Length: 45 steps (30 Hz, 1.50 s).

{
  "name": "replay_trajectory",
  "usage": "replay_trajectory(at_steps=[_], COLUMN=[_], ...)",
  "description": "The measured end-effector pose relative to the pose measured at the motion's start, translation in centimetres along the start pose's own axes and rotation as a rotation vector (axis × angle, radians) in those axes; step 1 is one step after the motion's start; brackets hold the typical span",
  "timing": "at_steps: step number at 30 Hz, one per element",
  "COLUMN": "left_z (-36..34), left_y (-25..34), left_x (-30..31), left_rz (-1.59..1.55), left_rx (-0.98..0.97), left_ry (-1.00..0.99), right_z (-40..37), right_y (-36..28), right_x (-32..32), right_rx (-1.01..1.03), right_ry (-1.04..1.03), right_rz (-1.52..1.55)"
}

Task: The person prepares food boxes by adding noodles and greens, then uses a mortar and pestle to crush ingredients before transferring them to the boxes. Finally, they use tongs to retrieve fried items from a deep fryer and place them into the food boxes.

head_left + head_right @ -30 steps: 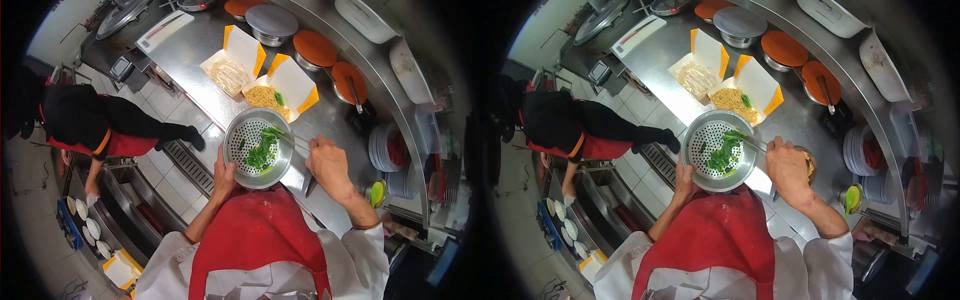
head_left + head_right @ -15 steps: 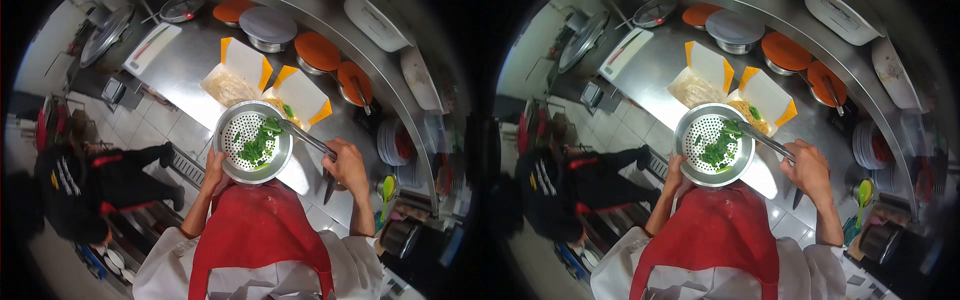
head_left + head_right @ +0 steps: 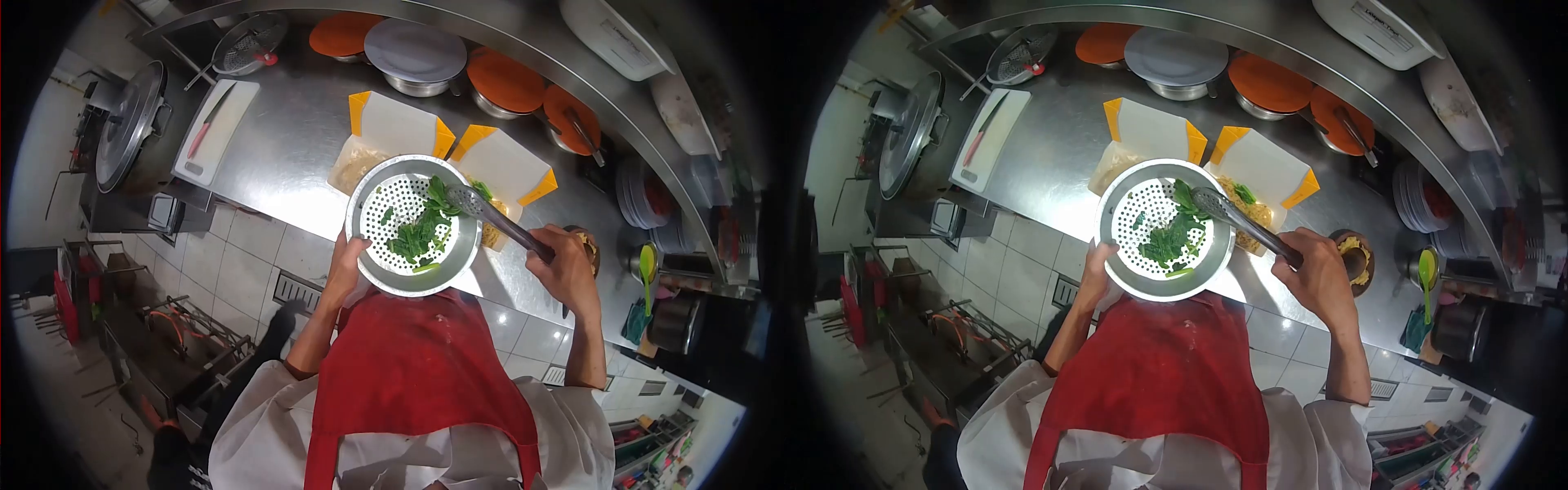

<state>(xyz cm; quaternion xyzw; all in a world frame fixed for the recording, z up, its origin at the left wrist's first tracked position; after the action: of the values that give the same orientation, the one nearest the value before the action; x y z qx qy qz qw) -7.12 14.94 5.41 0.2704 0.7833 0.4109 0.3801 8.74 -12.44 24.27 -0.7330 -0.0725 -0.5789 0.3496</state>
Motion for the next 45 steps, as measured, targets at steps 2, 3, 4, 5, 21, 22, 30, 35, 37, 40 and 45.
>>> replay_trajectory(at_steps=[2, 3, 4, 5, 21, 22, 30, 35, 37, 40, 45], left_z=[0.6, 0.9, 1.2, 1.5, 2.1, 2.0, 2.7, 2.6, 2.6, 2.3, 2.7], left_y=[-0.6, -1.1, -1.7, -2.1, -1.7, -1.4, -2.1, -2.2, -1.7, -0.5, -1.3], left_x=[0.8, 1.5, 2.2, 3.0, 9.1, 8.8, 9.2, 9.5, 9.1, 8.5, 11.3], left_rz=[-0.036, -0.055, -0.074, -0.085, -0.193, -0.202, -0.170, -0.224, -0.208, -0.184, -0.131], left_rx=[0.021, 0.044, 0.066, 0.090, 0.182, 0.186, 0.161, 0.184, 0.173, 0.155, 0.130], left_ry=[-0.010, -0.012, -0.016, -0.025, 0.046, 0.050, 0.043, 0.099, 0.038, 0.026, 0.130], right_z=[0.1, 0.1, 0.0, -0.1, 0.9, 0.9, 0.9, 1.2, 1.8, 1.6, 1.1], right_y=[-0.3, -0.2, 0.0, 0.6, 13.3, 12.6, 8.9, 8.7, 8.9, 8.1, 7.3], right_x=[0.2, 0.4, 0.4, 0.3, -8.8, -8.4, -5.5, -6.8, -8.2, -6.7, -5.1], right_rx=[-0.029, -0.068, -0.108, -0.140, -0.056, -0.031, -0.055, -0.067, -0.083, -0.100, -0.117], right_ry=[-0.006, -0.027, -0.045, -0.047, 0.173, 0.192, 0.123, 0.056, 0.061, 0.101, 0.118], right_rz=[0.039, 0.052, 0.064, 0.119, -0.318, -0.384, -0.487, -0.504, -0.517, -0.519, -0.504])
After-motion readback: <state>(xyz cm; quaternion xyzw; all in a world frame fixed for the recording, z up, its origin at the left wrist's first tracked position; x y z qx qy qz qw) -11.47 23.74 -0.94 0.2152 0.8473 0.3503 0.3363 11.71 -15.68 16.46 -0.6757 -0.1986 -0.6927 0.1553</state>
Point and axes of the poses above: each hand's wrist, its own z-axis towards the middle knuckle, its own x-axis out of the back of the hand, y = z × x, the point moved 7 cm from there along z, towards the middle knuckle, and after that the axes turned 9 degrees about -z, right-handed, at the moved point
